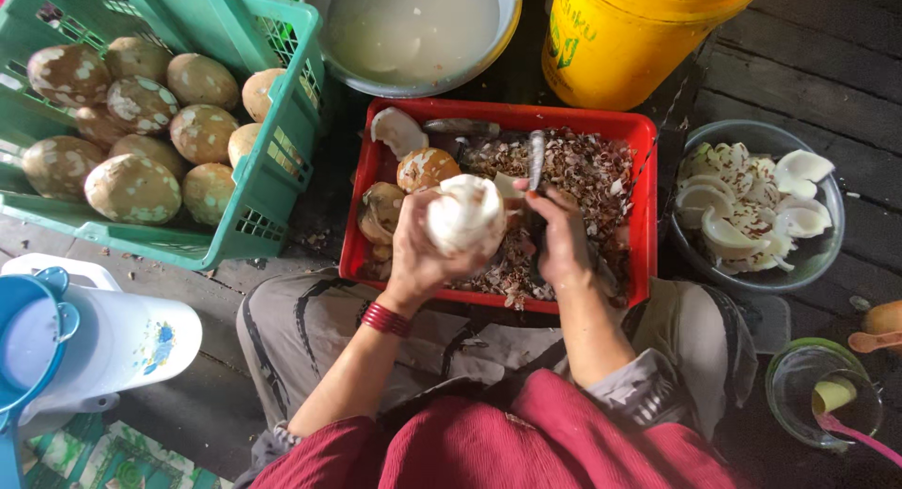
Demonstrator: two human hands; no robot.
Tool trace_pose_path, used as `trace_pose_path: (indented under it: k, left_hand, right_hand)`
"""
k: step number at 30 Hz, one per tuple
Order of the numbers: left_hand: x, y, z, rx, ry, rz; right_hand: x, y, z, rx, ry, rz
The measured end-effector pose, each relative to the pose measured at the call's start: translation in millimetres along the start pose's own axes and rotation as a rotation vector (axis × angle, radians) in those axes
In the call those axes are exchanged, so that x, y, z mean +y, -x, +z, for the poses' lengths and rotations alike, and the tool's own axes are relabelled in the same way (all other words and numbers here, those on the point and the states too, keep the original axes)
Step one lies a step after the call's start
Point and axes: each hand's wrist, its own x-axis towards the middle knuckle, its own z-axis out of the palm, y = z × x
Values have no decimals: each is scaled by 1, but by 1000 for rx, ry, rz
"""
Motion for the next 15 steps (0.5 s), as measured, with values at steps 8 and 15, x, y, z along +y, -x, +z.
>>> trace_pose_path:
  k: [8, 15]
  left_hand:
    - [-4, 3, 1, -39, 347, -154]
    - [3, 3, -5, -153, 730, -459]
  right_hand:
    - [-12, 17, 26, -27, -133, 69]
    - [-10, 19, 3, 37, 130, 19]
